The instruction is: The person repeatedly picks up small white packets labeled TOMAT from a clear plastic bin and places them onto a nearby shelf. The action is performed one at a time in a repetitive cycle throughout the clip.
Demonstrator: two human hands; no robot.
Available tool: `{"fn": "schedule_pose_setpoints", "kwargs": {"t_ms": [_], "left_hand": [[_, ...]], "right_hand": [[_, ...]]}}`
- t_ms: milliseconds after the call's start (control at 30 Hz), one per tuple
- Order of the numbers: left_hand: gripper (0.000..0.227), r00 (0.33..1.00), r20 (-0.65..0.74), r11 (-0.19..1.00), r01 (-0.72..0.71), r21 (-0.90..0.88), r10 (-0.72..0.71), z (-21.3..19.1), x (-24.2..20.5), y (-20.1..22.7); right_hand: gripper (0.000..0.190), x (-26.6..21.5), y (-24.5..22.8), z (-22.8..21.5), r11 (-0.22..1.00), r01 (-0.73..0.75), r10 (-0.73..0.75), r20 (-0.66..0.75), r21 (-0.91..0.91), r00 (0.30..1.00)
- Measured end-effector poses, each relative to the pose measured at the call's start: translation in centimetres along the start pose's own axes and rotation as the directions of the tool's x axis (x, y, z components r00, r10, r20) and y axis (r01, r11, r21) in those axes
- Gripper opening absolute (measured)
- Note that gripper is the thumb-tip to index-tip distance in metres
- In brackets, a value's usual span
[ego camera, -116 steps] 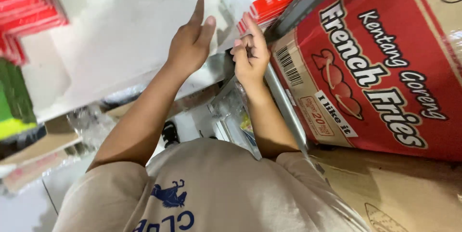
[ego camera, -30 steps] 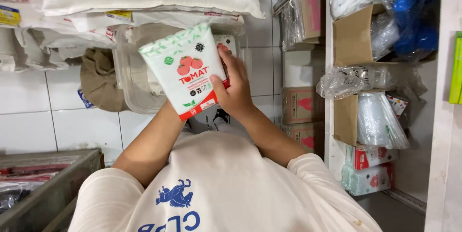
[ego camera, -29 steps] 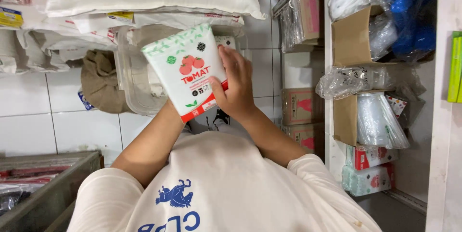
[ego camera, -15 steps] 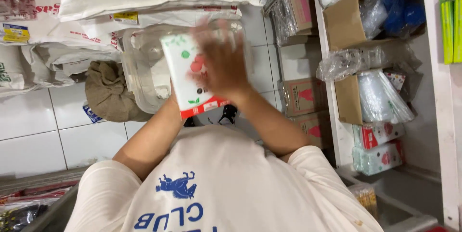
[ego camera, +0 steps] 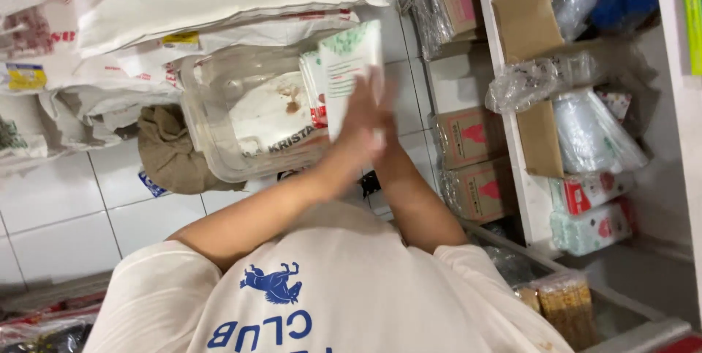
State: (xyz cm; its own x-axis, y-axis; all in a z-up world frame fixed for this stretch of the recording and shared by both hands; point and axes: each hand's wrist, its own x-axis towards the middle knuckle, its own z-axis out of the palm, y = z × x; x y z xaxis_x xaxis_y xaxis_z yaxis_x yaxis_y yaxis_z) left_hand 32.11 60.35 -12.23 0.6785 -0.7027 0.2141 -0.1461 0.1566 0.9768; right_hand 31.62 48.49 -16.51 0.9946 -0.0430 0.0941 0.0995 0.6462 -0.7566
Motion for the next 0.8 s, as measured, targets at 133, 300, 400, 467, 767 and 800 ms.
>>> {"fn": "schedule_pose_setpoints", "kwargs": {"t_ms": [133, 300, 400, 467, 767, 800], "left_hand": [[0.088, 0.916, 0.309, 0.697, -0.397, 0.597, 0.257, 3.4, 2.1, 4.1], [0.082, 0.892, 0.415, 0.474, -0.449, 0.758, 0.180, 5.4, 7.3, 2.9], [0.081, 0.893, 0.385, 0.302, -0.442, 0.844, 0.232, 5.1, 9.2, 1.4], [0.088, 0.934, 0.295, 0.362, -0.351, 0.864, 0.201, 4.4, 10.8, 0.5], [0.087, 0.924, 0.215, 0.654, -0.377, 0.656, 0.316, 13.7, 16.4, 4.8], [0.089, 0.904, 0.284, 0.653, -0.427, 0.625, 0.319, 16.4, 17.4, 5.5]], "right_hand": [[0.114, -0.9, -2.6, -0.8, 0.942, 0.007, 0.004, -0.034, 0.337, 0.999], [0.111, -2.5, -6.8, -2.1, 0.929, 0.171, -0.129, -0.148, 0.329, 0.981], [0.110, -4.2, -10.2, -4.4, 0.918, 0.267, -0.216, -0.194, 0.295, 0.957], [0.110, -5.6, -12.7, -6.4, 0.926, 0.269, -0.233, -0.161, 0.264, 0.959], [0.106, -10.2, -20.3, -13.1, 0.962, 0.230, -0.226, -0.042, 0.146, 0.973], [0.106, -10.6, -21.1, -13.9, 0.961, 0.241, -0.238, -0.041, 0.136, 0.970]]}}
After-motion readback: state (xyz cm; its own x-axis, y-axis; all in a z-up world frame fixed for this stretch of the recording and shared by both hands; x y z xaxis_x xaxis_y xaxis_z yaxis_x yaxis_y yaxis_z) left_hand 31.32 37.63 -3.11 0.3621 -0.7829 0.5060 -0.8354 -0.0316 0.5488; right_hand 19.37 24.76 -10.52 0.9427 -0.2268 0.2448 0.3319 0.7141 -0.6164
